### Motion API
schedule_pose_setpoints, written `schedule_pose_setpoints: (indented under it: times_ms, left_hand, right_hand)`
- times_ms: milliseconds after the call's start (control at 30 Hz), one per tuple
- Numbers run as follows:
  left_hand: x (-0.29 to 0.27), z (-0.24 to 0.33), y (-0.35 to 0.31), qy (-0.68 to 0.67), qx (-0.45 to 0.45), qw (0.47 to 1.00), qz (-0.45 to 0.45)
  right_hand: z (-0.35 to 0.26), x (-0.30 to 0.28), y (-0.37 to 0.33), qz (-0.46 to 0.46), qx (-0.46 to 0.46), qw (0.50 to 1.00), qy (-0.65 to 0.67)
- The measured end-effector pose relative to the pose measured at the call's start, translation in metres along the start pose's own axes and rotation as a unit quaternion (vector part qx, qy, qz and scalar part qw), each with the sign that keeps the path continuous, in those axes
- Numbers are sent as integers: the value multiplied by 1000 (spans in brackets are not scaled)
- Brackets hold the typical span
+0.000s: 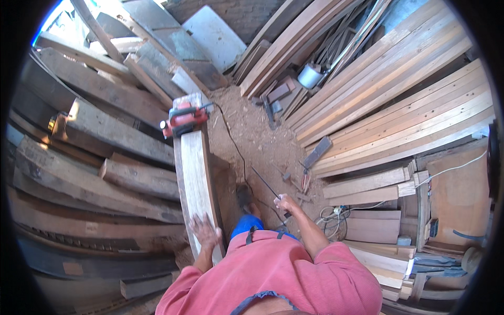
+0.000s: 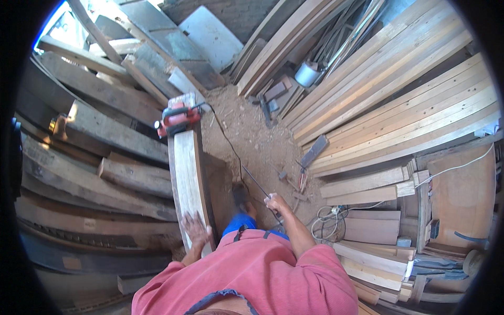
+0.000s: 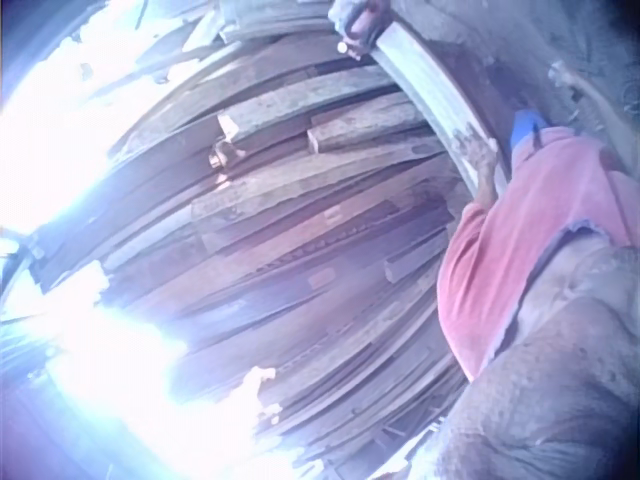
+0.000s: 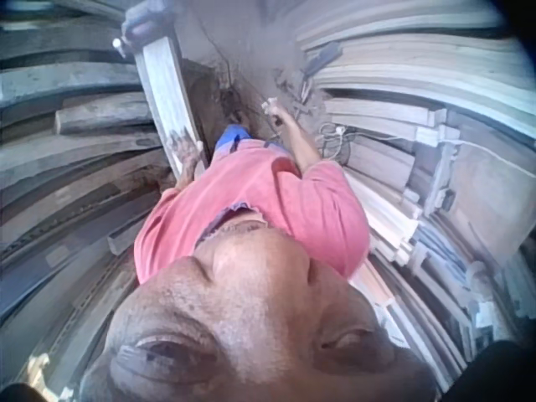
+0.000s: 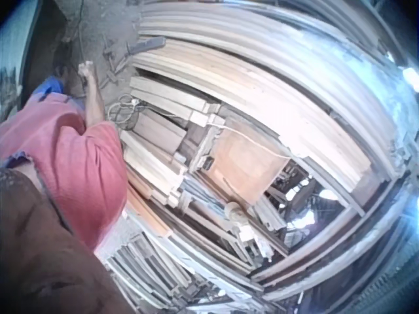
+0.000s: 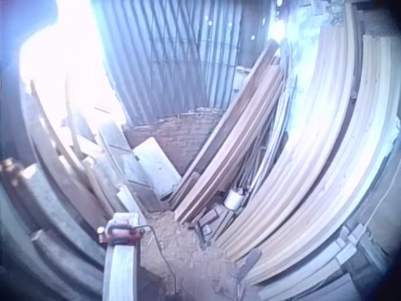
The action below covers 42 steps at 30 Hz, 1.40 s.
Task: The person marks a long wooden beam by hand using a metal square and a marking gauge while in a wood processing area.
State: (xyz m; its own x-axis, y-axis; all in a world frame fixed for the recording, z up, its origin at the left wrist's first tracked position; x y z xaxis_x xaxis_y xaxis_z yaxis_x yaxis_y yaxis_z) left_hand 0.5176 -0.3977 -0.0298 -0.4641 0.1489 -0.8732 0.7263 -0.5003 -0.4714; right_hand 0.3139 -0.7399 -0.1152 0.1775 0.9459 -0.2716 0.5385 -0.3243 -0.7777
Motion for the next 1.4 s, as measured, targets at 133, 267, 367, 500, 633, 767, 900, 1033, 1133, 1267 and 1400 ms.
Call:
schedule_pose_setpoints:
  times_ms: [133,267,367,500,633,767,900,1033,1133,1267,1400]
  left_hand:
    - [4,4,9,-21,7,999,-27]
    - [50,-18,26,73,54,970,224]
    - [44,-17,20,47,43,948,313]
    - [39,-9,26,46,55,940,333]
    - [44,-19,23,29,42,963,264]
    - [61,-20,34,129,35,936,326]
    - [23,12,69,-67,-156,985,-38]
    - [-74,78,169,-124,-161,978,-49]
    - [-73,88,260,-60,-277,959,-27]
    - [-109,88,323,-64,-390,904,-162]
    - [-79,68,320,9,-358,926,-118]
  right_hand:
    - [33,-49,48,-13,-106,987,-123]
    - [51,-100,42,113,-56,992,10]
    - [31,-107,7,174,44,957,229]
    - [79,-135,11,214,166,946,176]
    - [35,-133,19,208,184,937,212]
    - [15,-172,65,232,132,933,243]
    - [-44,-242,133,225,68,920,313]
    - [-93,-338,199,264,35,860,435]
    - [-147,-410,234,298,19,807,510]
    - [-180,-526,290,290,23,798,527]
    - [-188,-626,351,282,14,830,480]
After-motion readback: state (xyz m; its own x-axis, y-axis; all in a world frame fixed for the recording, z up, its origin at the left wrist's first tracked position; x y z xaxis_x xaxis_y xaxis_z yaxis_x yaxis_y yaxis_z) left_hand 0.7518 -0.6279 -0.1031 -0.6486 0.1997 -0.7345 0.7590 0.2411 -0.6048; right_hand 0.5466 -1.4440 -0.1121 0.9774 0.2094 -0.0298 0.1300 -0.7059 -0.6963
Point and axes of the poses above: each hand's wrist, its own y-axis towards the middle knuckle, its own x-axis out of the palm, z = x × y, the point moved 4 cm from there along y, towards the middle knuckle, and after that the axes turned 9 degrees about -z, right-handed, at the moved point
